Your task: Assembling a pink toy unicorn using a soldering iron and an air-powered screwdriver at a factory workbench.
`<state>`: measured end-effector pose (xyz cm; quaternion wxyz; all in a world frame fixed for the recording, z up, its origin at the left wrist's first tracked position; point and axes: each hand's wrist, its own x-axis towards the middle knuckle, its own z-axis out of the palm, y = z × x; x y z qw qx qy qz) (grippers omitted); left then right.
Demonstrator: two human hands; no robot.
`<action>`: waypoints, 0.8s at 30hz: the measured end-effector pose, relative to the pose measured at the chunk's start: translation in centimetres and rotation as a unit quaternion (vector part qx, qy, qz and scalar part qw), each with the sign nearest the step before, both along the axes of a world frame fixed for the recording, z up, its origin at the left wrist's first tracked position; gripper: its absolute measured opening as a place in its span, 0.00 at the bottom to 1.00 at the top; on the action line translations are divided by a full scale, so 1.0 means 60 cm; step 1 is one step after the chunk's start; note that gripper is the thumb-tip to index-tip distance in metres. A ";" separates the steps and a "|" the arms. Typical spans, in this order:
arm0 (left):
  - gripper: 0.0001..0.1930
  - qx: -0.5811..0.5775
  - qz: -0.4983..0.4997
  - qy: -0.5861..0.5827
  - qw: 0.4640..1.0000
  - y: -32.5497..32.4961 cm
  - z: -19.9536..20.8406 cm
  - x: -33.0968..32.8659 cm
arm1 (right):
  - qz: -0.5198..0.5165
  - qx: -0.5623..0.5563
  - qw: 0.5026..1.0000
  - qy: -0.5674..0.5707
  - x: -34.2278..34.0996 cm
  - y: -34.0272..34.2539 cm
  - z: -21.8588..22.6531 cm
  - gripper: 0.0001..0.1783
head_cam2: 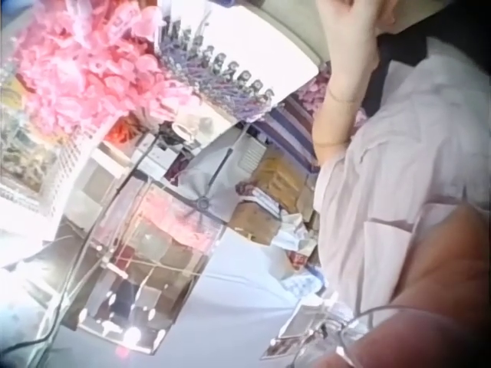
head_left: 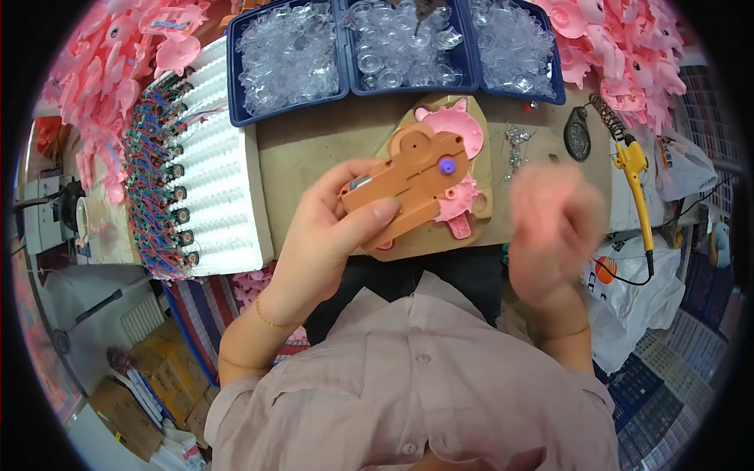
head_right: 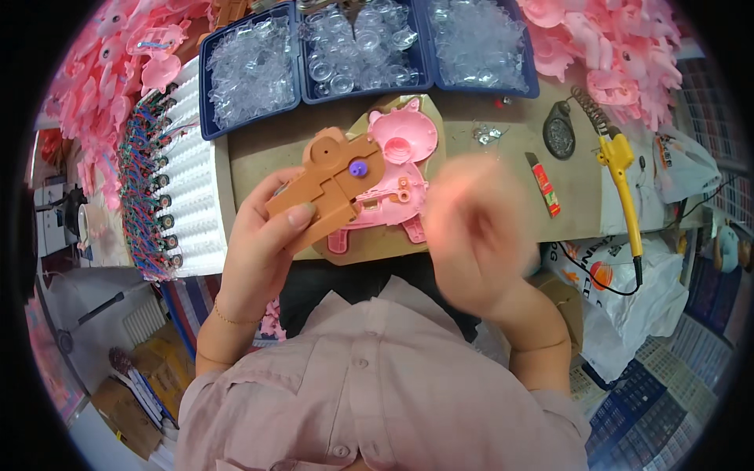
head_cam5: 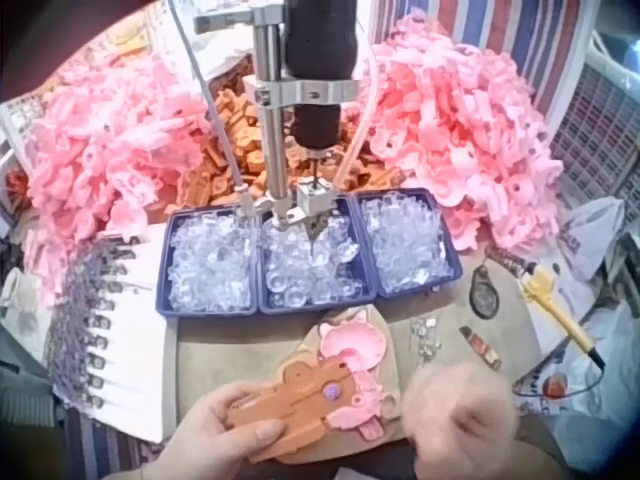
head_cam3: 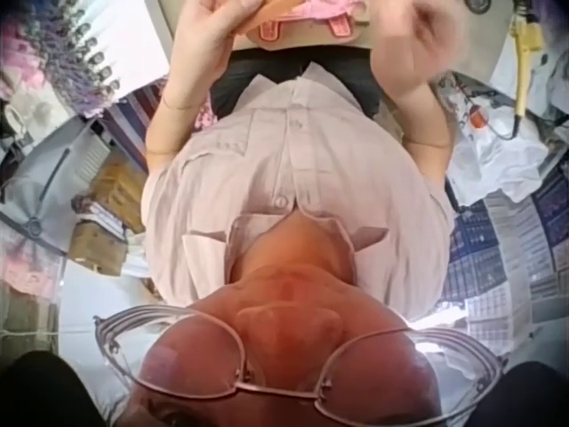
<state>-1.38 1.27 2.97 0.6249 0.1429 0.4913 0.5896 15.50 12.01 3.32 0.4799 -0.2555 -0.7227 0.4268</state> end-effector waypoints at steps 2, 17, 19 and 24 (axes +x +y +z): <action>0.20 -0.003 0.011 0.015 1.000 -0.012 -0.005 0.005 | 0.063 0.058 0.987 0.136 0.004 -0.018 0.016 0.05; 0.24 0.138 0.018 0.723 0.677 0.005 -0.111 0.072 | 0.402 0.176 0.720 0.538 -0.026 -0.049 0.130 0.17; 0.24 0.136 0.003 0.723 0.678 0.005 -0.110 0.072 | 0.404 0.178 0.733 0.517 -0.018 -0.041 0.128 0.16; 0.24 0.155 -0.004 0.703 0.694 0.002 -0.097 0.062 | 0.429 0.161 0.737 0.496 -0.011 -0.037 0.139 0.15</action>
